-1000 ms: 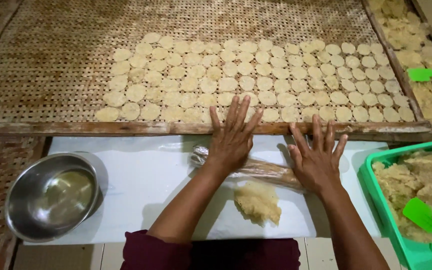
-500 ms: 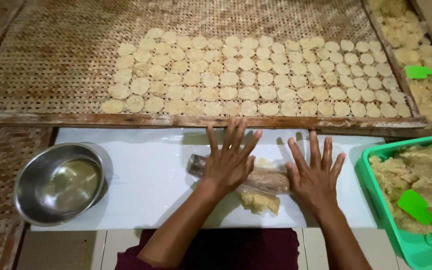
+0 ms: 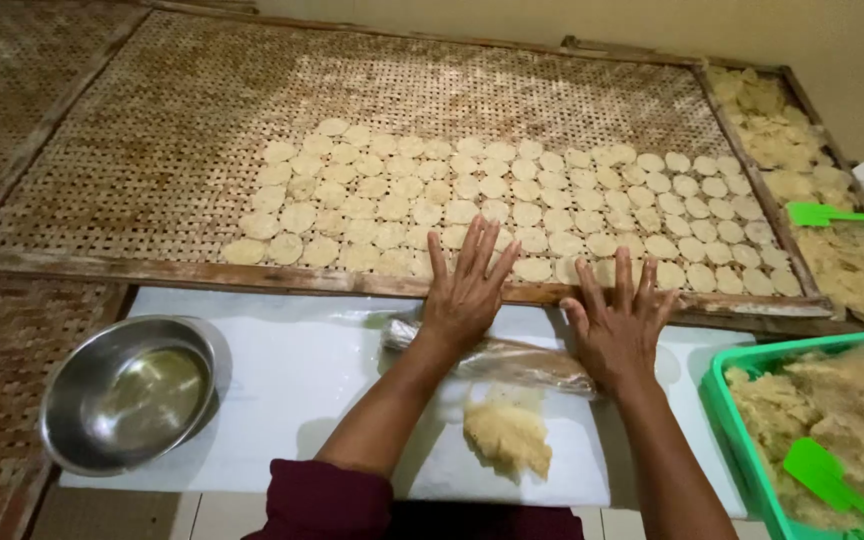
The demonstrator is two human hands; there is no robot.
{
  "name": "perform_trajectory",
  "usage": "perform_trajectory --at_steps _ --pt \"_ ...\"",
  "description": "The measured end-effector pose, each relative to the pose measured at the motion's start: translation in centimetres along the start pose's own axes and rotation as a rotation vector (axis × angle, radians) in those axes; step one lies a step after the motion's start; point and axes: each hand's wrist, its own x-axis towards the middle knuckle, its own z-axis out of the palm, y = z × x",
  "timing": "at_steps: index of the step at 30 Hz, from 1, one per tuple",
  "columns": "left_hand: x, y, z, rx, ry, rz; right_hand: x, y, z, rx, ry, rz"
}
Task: Shaping small rounds of dough and placing them onto a bamboo drying rack.
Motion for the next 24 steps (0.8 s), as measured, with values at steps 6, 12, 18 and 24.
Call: perform_trajectory --at_steps 6,12,18,24 --pt "-2.0 0.7 0.3 -0.150 -0.124 -0.052 -0.8 0.2 0.1 0.008 -0.090 -0.024" --pt "-5.0 1.9 -2.3 -0.155 -0.193 -0.059 -4.4 -0.6 -1.2 0.012 -0.187 0.020" --pt "-8.3 3.4 -5.6 -0.159 -0.140 0.045 -9.4 -2.7 -3.5 0.001 -0.125 0.046" --pt "-7.6 2.3 -8.1 -0.277 -0.495 0.195 -9.4 -2.1 -3.4 0.007 -0.079 0.020"
